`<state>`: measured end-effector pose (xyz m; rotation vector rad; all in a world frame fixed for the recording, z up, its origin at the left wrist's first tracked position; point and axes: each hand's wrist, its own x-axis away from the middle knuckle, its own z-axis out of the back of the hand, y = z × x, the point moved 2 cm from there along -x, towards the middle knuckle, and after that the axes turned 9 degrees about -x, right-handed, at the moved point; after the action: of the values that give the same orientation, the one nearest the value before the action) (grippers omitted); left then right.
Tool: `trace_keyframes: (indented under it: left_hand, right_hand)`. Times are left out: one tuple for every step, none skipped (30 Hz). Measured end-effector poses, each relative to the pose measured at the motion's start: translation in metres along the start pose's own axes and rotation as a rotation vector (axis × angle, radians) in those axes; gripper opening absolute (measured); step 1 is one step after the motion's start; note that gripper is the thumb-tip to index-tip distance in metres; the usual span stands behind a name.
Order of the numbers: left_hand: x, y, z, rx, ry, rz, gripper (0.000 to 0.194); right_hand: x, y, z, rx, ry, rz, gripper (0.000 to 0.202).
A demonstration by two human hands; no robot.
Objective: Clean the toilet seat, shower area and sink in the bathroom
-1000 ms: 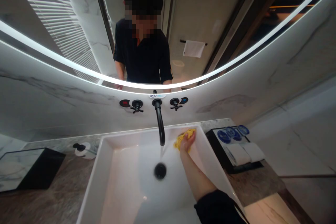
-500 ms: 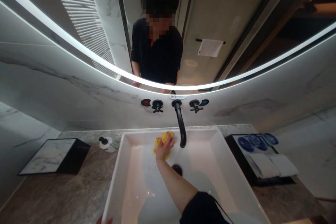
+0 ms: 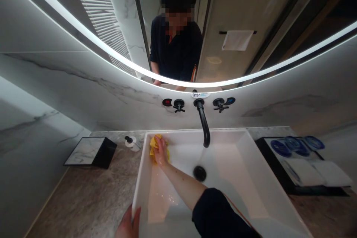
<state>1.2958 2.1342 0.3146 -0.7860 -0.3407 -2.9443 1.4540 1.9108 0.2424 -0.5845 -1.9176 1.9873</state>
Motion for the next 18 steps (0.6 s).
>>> trace_keyframes:
  left_hand:
    - [0.003, 0.005, 0.002, -0.006, 0.014, 0.006, 0.068]
    - [0.007, 0.009, 0.005, -0.01, 0.03, 0.007, 0.068]
    - [0.01, 0.013, 0.007, -0.006, 0.043, 0.004, 0.069]
    - [0.013, 0.017, 0.009, 0.011, 0.058, -0.001, 0.069]
    - [0.015, 0.019, 0.011, 0.039, 0.075, -0.009, 0.069]
    - [0.017, 0.02, 0.012, 0.077, 0.101, -0.016, 0.069]
    - [0.019, 0.02, 0.013, 0.119, 0.134, -0.024, 0.069]
    - [0.02, 0.02, 0.013, 0.159, 0.173, -0.035, 0.07]
    - [0.021, 0.018, 0.012, 0.189, 0.218, -0.044, 0.071]
    - [0.021, 0.016, 0.011, 0.212, 0.259, -0.053, 0.073]
    - [0.021, 0.014, 0.01, 0.229, 0.291, -0.058, 0.074]
    - [0.021, 0.012, 0.009, 0.243, 0.314, -0.058, 0.075]
    - [0.021, 0.01, 0.008, 0.256, 0.329, -0.05, 0.076]
    - [0.021, 0.009, 0.007, 0.269, 0.337, -0.039, 0.076]
    - [0.021, 0.008, 0.007, 0.28, 0.343, -0.028, 0.075]
    - [0.022, 0.008, 0.007, 0.287, 0.346, -0.018, 0.074]
    - [0.022, 0.009, 0.007, 0.288, 0.35, -0.006, 0.073]
    - [0.023, 0.01, 0.007, 0.283, 0.353, 0.006, 0.072]
  right_hand:
    - [0.0, -0.003, -0.003, -0.012, -0.084, -0.027, 0.075]
    - [0.002, -0.006, -0.005, -0.022, -0.148, -0.059, 0.078]
    - [0.007, -0.008, -0.006, -0.033, -0.187, -0.089, 0.08]
    - [0.016, -0.01, -0.006, -0.047, -0.207, -0.111, 0.081]
    - [0.03, -0.011, -0.006, -0.064, -0.22, -0.116, 0.08]
    - [0.047, -0.012, -0.005, -0.089, -0.241, -0.103, 0.08]
    - [0.068, -0.012, -0.004, -0.12, -0.273, -0.077, 0.08]
    - [0.091, -0.012, -0.002, -0.153, -0.311, -0.05, 0.08]
    - [0.114, -0.011, 0.001, -0.177, -0.354, -0.031, 0.078]
    - [0.137, -0.011, 0.004, -0.191, -0.403, -0.025, 0.075]
    - [0.158, -0.01, 0.008, -0.194, -0.461, -0.028, 0.07]
    - [0.174, -0.011, 0.012, -0.188, -0.521, -0.036, 0.065]
    - [0.187, -0.012, 0.016, -0.172, -0.59, -0.042, 0.06]
    - [0.196, -0.015, 0.02, -0.151, -0.668, -0.043, 0.057]
    - [0.2, -0.018, 0.024, -0.131, -0.752, -0.039, 0.056]
    - [0.202, -0.022, 0.027, -0.112, -0.832, -0.034, 0.055]
    - [0.2, -0.026, 0.03, -0.097, -0.915, -0.036, 0.056]
    - [0.198, -0.03, 0.032, -0.092, -1.006, -0.044, 0.056]
